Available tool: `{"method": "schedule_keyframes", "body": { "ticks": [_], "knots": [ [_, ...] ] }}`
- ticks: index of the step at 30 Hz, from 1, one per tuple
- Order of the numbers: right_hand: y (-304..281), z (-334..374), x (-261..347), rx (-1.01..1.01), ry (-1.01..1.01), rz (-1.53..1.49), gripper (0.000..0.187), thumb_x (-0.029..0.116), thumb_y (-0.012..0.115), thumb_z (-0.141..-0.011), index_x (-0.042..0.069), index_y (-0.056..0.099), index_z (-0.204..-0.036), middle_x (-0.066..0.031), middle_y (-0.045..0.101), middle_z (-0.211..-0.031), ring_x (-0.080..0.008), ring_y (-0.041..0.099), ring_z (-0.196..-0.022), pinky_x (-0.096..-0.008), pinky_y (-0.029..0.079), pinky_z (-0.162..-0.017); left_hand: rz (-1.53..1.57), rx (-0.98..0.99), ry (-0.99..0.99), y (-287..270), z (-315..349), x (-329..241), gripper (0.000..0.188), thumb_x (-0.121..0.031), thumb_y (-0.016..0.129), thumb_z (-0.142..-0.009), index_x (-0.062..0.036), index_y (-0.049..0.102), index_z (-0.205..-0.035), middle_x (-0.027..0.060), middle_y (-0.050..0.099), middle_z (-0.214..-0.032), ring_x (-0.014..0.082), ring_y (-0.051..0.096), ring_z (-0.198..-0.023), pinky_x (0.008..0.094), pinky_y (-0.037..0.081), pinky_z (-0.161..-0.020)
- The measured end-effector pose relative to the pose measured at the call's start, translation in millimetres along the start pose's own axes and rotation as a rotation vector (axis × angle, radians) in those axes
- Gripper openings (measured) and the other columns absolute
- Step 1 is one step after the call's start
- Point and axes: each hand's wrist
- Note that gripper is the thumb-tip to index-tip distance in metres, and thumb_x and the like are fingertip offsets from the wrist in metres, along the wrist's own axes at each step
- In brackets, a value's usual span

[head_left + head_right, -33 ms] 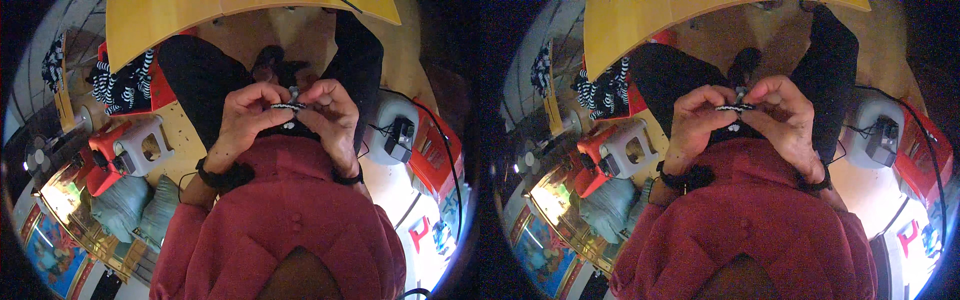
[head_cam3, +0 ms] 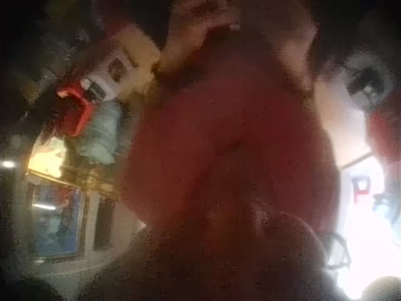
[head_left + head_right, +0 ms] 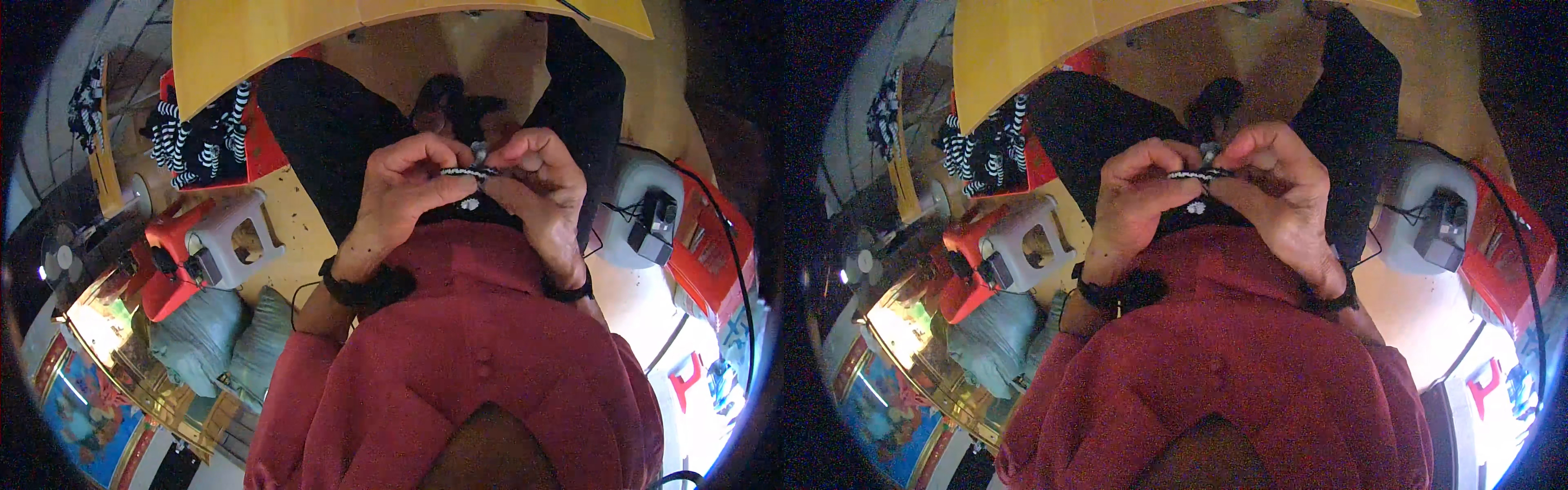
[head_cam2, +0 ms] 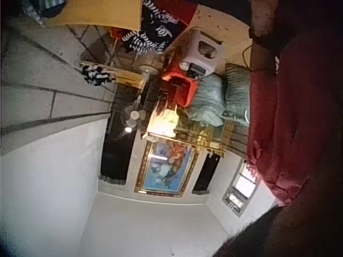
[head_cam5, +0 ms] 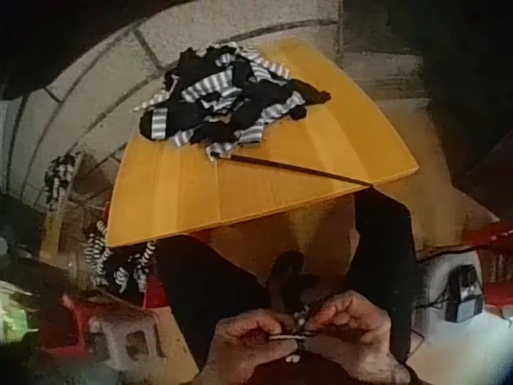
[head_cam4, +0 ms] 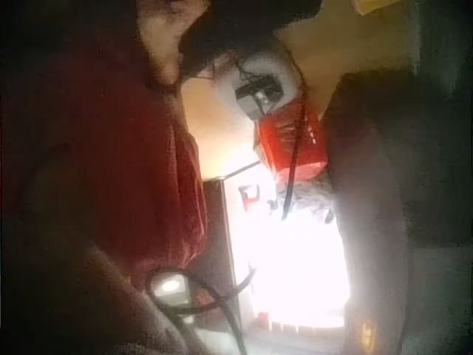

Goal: Turning small striped fabric tubes inside out using a thin rod.

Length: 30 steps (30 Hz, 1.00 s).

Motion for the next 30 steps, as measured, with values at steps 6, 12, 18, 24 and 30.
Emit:
{"method": "schedule_keyframes", "body": {
  "ticks": [6, 12, 18, 24, 30],
  "knots": [
    [-1, -2, -2, -0.038, -0.051, -0.212, 0.032, -0.013, 0.061, -0.073, 0.002, 0.048, -0.098, -0.0075, 0.061, -0.089, -0.0121, 0.058, -0.083, -0.0241, 0.048, -0.073, 0.408, 0.000, -0.370, -4, 4, -6, 0.015, -0.004, 0.068, -0.076, -0.0043, 0.053, -0.080, 0.0008, 0.056, -0.077, 0.0077, 0.054, -0.069, 0.0180, 0.045, -0.059],
    [-2, -4, 2, -0.076, 0.076, -0.327, 0.033, -0.012, 0.060, -0.074, 0.003, 0.047, -0.100, -0.0075, 0.061, -0.089, -0.0107, 0.057, -0.077, -0.0215, 0.047, -0.068, 0.434, 0.230, -0.368, -8, 1, -6, 0.011, -0.003, 0.063, -0.078, -0.0040, 0.053, -0.083, -0.0002, 0.054, -0.075, 0.0075, 0.053, -0.065, 0.0192, 0.043, -0.054],
    [-5, 0, 5, 0.038, 0.229, -0.490, 0.031, -0.008, 0.060, -0.075, 0.004, 0.048, -0.101, -0.0040, 0.059, -0.086, -0.0063, 0.051, -0.068, -0.0169, 0.039, -0.058, -0.147, 0.064, 0.127, -7, -3, 1, 0.016, 0.006, 0.061, -0.075, -0.0008, 0.054, -0.088, 0.0062, 0.057, -0.094, 0.0114, 0.053, -0.086, 0.0239, 0.043, -0.081],
    [6, 2, 2, -0.030, -0.026, -0.094, 0.028, -0.008, 0.062, -0.074, 0.003, 0.051, -0.098, -0.0013, 0.058, -0.083, -0.0055, 0.052, -0.066, -0.0182, 0.040, -0.056, 0.148, -0.039, 0.026, 3, 2, -2, 0.012, 0.005, 0.058, -0.078, -0.0021, 0.053, -0.086, 0.0072, 0.057, -0.094, 0.0081, 0.054, -0.076, 0.0199, 0.045, -0.066],
    [8, 6, -6, -0.138, -0.247, 0.080, 0.025, -0.007, 0.065, -0.073, 0.002, 0.055, -0.095, -0.0020, 0.061, -0.083, -0.0062, 0.055, -0.073, -0.0203, 0.045, -0.064, 0.351, -0.002, -0.159, 0, 1, -8, 0.010, 0.002, 0.056, -0.079, -0.0036, 0.052, -0.086, 0.0051, 0.055, -0.085, 0.0060, 0.044, -0.048, 0.0192, 0.034, -0.037]
  ]
}}
Point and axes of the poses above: each hand's wrist, its own z-axis away from the middle knuckle, its own y-axis out of the palm, x = y × z
